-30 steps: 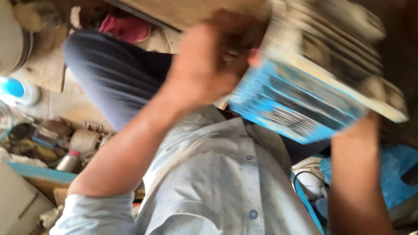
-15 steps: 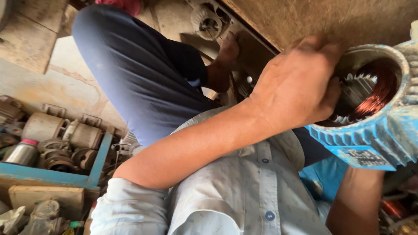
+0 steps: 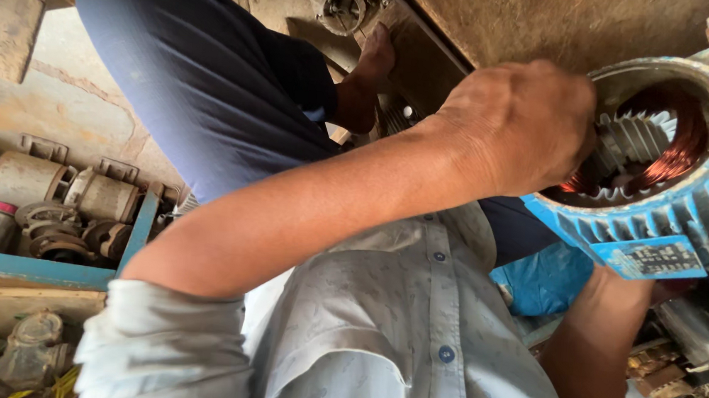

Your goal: The person sits on the floor and works on a blue electric motor, inserting and adjusting copper wire coils into the stator slots. They use a small white tool to push the wires into place and repeatedly reposition the motor to access different slots.

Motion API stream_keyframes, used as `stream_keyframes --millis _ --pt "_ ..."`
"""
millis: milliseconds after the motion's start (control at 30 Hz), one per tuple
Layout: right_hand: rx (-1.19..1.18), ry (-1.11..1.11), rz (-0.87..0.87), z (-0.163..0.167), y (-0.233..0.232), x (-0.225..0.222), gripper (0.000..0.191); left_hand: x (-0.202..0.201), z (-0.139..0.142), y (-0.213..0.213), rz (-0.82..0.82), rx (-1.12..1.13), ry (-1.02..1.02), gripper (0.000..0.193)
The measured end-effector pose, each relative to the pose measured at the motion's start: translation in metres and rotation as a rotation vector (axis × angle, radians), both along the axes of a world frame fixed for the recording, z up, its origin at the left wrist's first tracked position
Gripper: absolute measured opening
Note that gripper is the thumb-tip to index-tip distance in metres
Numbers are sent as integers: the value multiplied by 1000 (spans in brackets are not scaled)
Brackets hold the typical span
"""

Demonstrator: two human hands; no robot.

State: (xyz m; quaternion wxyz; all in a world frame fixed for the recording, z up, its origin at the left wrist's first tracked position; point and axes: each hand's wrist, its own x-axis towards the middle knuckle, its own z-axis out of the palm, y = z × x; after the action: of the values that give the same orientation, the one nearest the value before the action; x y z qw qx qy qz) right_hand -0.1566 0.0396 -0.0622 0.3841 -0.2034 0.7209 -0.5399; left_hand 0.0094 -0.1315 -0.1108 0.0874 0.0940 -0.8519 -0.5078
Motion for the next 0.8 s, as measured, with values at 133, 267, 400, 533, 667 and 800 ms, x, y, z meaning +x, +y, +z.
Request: stream_keyframes --millis 133,267,400,533,667,800 --pt "2 -1 4 0 -2 -5 55 -8 -9 4 186 241 68 23" --pt "0 9 7 2 -5 -6 54 -17 -5 -11 14 364 -131 23" --pt "-7 7 22 4 -11 -8 53 -11 14 -26 197 279 -162 52" --pt "10 15 36 7 -16 -11 52 -9 30 -38 179 363 -180 43" --pt "3 24 43 10 -19 -13 51 0 26 -42 282 300 48 36" --pt "5 36 45 10 -18 -11 51 7 16 -34 98 307 -161 33"
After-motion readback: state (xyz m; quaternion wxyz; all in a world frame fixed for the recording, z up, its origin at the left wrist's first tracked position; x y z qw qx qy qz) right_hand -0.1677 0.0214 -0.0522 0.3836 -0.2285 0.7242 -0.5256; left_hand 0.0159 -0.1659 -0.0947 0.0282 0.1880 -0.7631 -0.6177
